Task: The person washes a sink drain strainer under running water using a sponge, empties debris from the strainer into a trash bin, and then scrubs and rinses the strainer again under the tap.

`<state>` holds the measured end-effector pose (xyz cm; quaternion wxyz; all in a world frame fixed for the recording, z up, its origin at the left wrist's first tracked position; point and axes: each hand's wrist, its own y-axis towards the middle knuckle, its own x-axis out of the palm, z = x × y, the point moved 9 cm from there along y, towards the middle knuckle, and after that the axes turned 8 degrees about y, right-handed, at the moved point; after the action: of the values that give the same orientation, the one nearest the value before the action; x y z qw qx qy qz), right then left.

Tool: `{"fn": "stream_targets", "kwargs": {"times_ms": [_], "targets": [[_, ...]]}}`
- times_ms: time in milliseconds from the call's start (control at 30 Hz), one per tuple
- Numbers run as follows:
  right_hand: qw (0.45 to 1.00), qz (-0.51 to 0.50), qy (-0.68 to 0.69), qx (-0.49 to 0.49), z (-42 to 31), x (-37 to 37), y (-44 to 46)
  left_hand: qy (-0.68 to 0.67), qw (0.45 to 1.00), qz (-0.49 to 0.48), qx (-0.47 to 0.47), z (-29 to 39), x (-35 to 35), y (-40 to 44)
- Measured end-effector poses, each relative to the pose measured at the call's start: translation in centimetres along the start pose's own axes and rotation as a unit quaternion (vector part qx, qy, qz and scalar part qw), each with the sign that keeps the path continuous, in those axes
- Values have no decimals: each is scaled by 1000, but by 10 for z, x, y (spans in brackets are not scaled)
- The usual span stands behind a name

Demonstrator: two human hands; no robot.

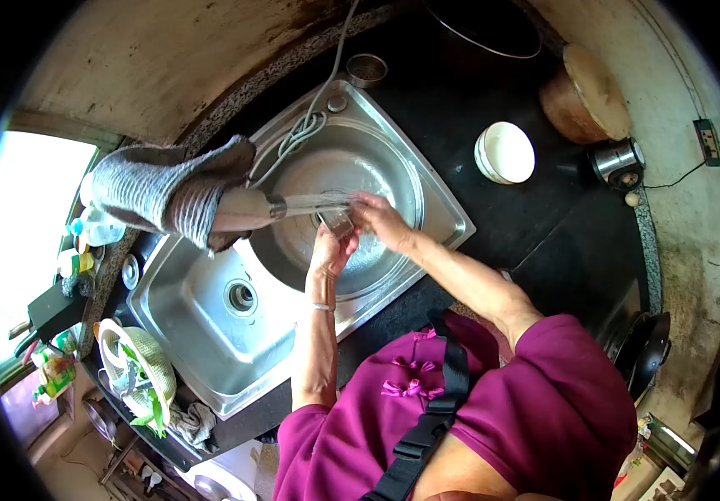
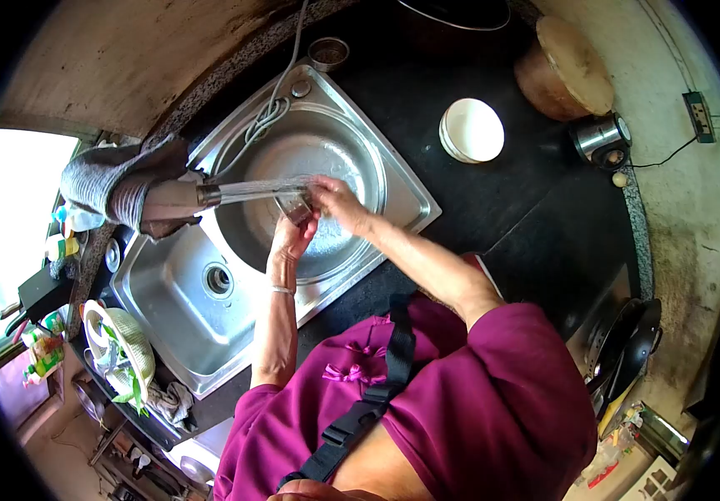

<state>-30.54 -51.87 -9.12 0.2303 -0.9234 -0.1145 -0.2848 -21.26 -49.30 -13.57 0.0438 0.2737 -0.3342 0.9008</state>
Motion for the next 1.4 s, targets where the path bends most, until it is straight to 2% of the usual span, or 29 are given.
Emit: {"fn": "stream_targets", "kwargs": {"times_ms": [33, 100, 167, 200, 233, 300, 367, 433, 500, 567, 600, 633, 667, 700, 767, 833, 900, 933, 967, 1033, 1100, 1167, 1200, 1333, 1400], "targets": [[1000, -9, 8, -7, -1, 7, 1, 82, 996, -28, -3, 1, 5, 4], [999, -26, 5, -24, 7, 1, 12, 63, 997, -37, -12, 4, 11, 4], [992, -27, -58, -111, -6, 2, 19, 9, 997, -60, -50, -3, 29, -3], [998, -33, -53, -27, -1, 6, 22, 50, 998, -25, -25, -3, 25, 2], [998, -32, -51, -27, 0, 7, 24, 51, 998, -25, -27, -7, 21, 8], [1000, 2, -18, -12, 5, 5, 27, -47, 999, -19, -20, -12, 15, 18], [1000, 6, -25, -18, 5, 3, 27, -20, 1000, 9, -17, -19, 8, 23], [999, 14, -34, -31, 8, 0, 25, 107, 990, 87, -2, -16, -3, 21], [999, 13, -35, -33, 10, -8, 24, 84, 994, 75, 15, -13, 5, 20], [992, 55, -116, 18, 26, -29, 24, 162, 975, 144, 56, 0, 4, 13], [991, 53, -117, 21, 29, -33, 22, 178, 952, 228, 103, 12, -11, 7], [996, 5, -71, 55, 36, -30, 19, 223, 936, 238, 128, 23, -26, 12], [995, -42, -24, 88, 41, -27, 16, 278, 932, 207, 109, 23, -36, 17], [995, -43, -29, 90, 35, -28, 13, 330, 923, 176, 91, 28, -36, 16], [987, 61, 106, 104, 31, -43, 8, 299, 931, 179, 111, 29, -43, 15], [990, 63, 109, 67, 19, -50, 17, 148, 982, 106, 48, 22, -32, 11], [984, 129, -90, -79, -18, -62, 19, 170, 982, 84, 15, 16, -26, 10], [974, 140, -148, -103, -44, -40, 9, 141, 987, 79, 5, 10, -22, 9], [974, 140, -149, -101, -46, -33, 5, 114, 991, 74, -5, 6, -20, 7], [894, 29, -371, -249, -74, 14, -7, 90, 994, 62, -4, -3, -21, 13], [874, 31, -413, -254, -69, 33, -16, 63, 994, 88, 11, -5, -23, 15], [740, -71, -565, -359, -53, 65, -25, 106, 990, 86, 15, -11, -26, 19], [698, -71, -604, -378, -42, 67, -22, 113, 989, 88, 27, -3, -15, 14], [671, -39, -662, -331, -33, 51, 3, 143, 988, 54, 28, 5, 7, -2], [681, -19, -653, -332, -32, 51, 5, 147, 988, 36, 42, 8, 13, -4]]}}
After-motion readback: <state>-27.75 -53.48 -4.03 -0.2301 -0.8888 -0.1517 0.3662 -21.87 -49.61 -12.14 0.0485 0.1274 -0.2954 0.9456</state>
